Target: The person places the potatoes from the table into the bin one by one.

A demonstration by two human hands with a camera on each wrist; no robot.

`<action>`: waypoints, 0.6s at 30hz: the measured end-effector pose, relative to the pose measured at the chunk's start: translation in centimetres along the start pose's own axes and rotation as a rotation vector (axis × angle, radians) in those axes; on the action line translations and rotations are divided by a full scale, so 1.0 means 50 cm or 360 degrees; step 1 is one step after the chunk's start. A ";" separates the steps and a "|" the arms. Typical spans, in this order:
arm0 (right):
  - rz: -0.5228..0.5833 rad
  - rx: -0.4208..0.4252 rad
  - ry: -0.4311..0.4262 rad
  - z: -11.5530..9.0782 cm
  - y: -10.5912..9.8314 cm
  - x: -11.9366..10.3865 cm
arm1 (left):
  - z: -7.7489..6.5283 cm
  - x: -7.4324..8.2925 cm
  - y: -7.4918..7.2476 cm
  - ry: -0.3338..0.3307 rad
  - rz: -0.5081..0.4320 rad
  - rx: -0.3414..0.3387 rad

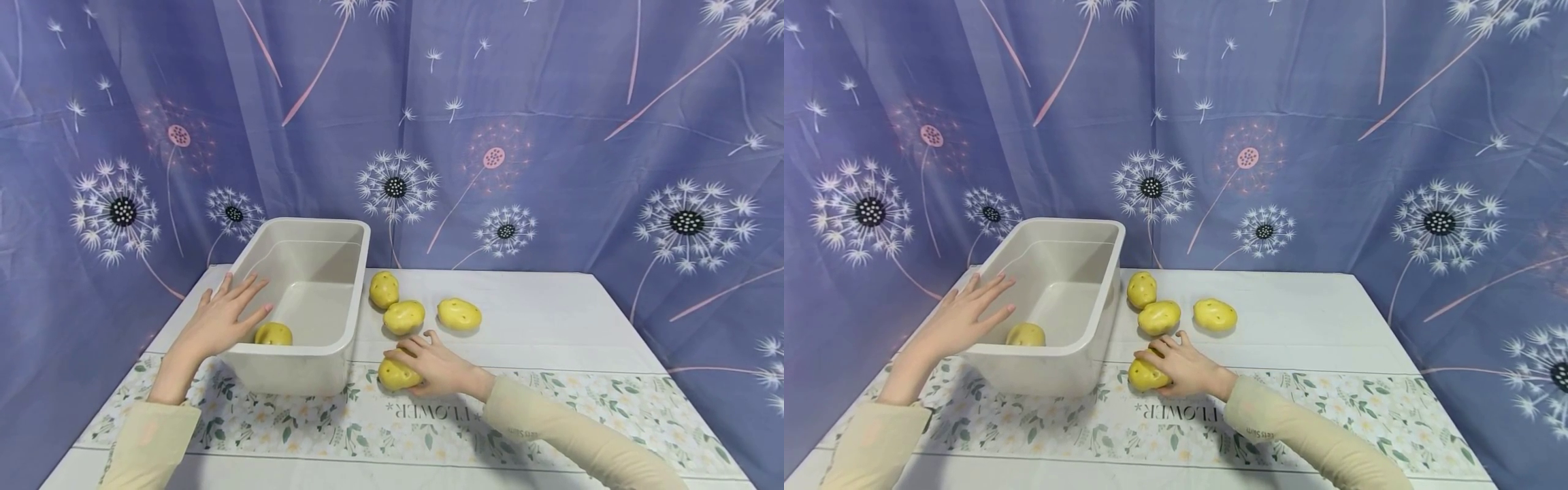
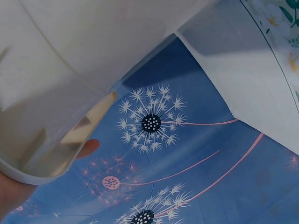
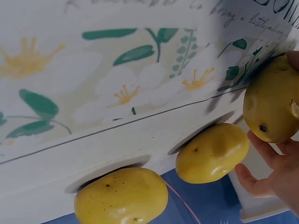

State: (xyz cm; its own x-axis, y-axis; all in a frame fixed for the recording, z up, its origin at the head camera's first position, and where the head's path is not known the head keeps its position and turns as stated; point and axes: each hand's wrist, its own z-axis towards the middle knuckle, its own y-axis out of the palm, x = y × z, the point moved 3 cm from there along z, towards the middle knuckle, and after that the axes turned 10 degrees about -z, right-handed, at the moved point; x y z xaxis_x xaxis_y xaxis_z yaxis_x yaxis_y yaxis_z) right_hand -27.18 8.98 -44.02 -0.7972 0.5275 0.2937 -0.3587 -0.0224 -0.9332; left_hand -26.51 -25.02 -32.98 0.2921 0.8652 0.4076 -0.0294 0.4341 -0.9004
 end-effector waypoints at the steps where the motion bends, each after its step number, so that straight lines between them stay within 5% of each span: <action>1: 0.0000 0.0001 -0.0002 0.000 0.000 0.001 | 0.000 0.000 0.000 0.0000 0.0001 -0.0001; 18: -0.0025 -0.0049 0.0029 -0.002 -0.018 0.016 | 0.000 0.006 -0.003 0.0001 0.0004 -0.0006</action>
State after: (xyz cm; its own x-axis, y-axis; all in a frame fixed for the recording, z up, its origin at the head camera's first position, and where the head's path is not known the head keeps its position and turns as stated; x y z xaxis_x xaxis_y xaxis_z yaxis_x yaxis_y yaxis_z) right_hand -27.46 9.51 -42.96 -0.7823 0.5432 0.3048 -0.3556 0.0122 -0.9346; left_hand -26.41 -24.83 -32.74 0.2924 0.8661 0.4054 -0.0266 0.4311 -0.9019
